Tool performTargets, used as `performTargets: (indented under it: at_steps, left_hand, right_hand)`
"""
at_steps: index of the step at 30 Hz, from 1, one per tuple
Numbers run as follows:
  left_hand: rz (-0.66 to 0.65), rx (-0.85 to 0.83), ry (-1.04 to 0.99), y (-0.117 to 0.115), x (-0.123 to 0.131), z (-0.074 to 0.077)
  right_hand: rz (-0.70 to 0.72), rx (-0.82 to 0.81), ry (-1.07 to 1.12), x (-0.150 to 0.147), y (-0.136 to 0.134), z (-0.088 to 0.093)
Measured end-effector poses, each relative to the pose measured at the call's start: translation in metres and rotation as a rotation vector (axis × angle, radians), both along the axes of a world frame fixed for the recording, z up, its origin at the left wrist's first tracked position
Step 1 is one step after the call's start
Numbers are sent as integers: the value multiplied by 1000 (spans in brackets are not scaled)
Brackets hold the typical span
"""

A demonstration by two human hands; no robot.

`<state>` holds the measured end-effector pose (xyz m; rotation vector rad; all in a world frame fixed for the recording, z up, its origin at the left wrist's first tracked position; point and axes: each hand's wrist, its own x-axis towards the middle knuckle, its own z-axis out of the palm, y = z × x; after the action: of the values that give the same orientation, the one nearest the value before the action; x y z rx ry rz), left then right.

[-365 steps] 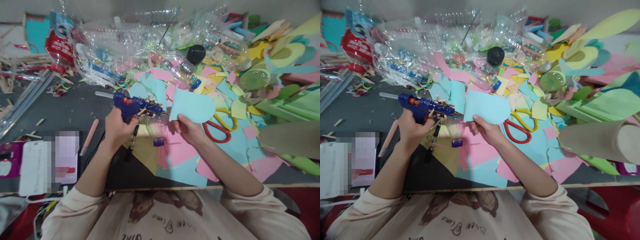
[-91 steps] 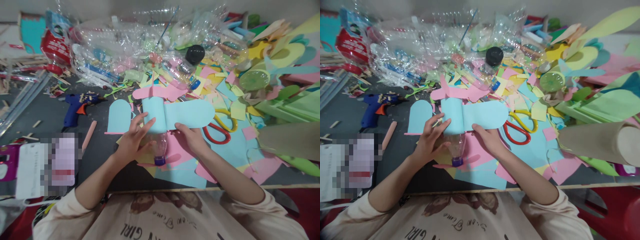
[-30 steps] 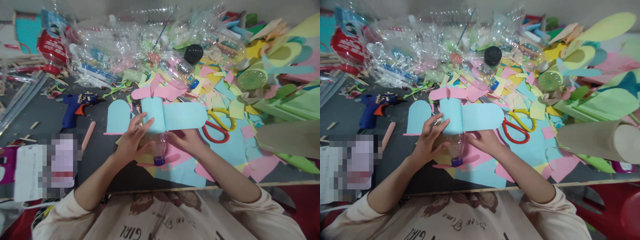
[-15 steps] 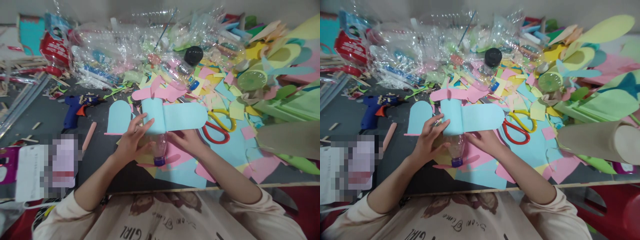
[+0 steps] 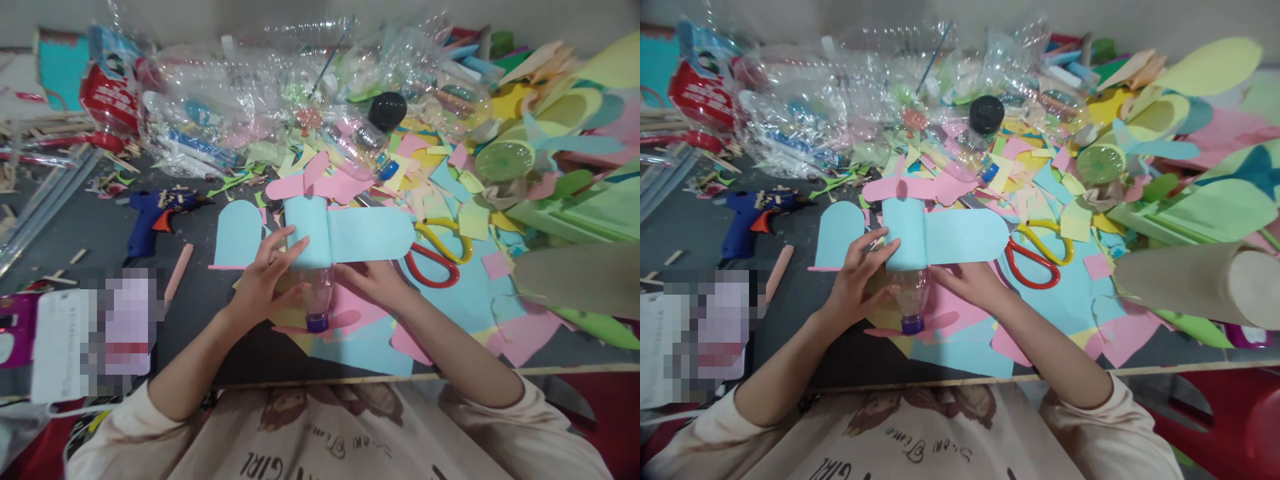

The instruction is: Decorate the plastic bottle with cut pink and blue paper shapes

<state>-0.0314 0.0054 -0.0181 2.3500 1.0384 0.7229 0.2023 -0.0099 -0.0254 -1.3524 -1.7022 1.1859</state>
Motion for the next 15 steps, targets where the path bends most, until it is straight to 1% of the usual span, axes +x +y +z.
performTargets:
  at_steps: [9, 15]
  left_hand:
    - [5, 6, -39, 1, 0, -1]
    - [2, -2, -22, 1, 0, 0]
  right_hand:
    - [33, 21, -67, 0, 2, 1]
    - [16, 9, -95, 0, 1, -1]
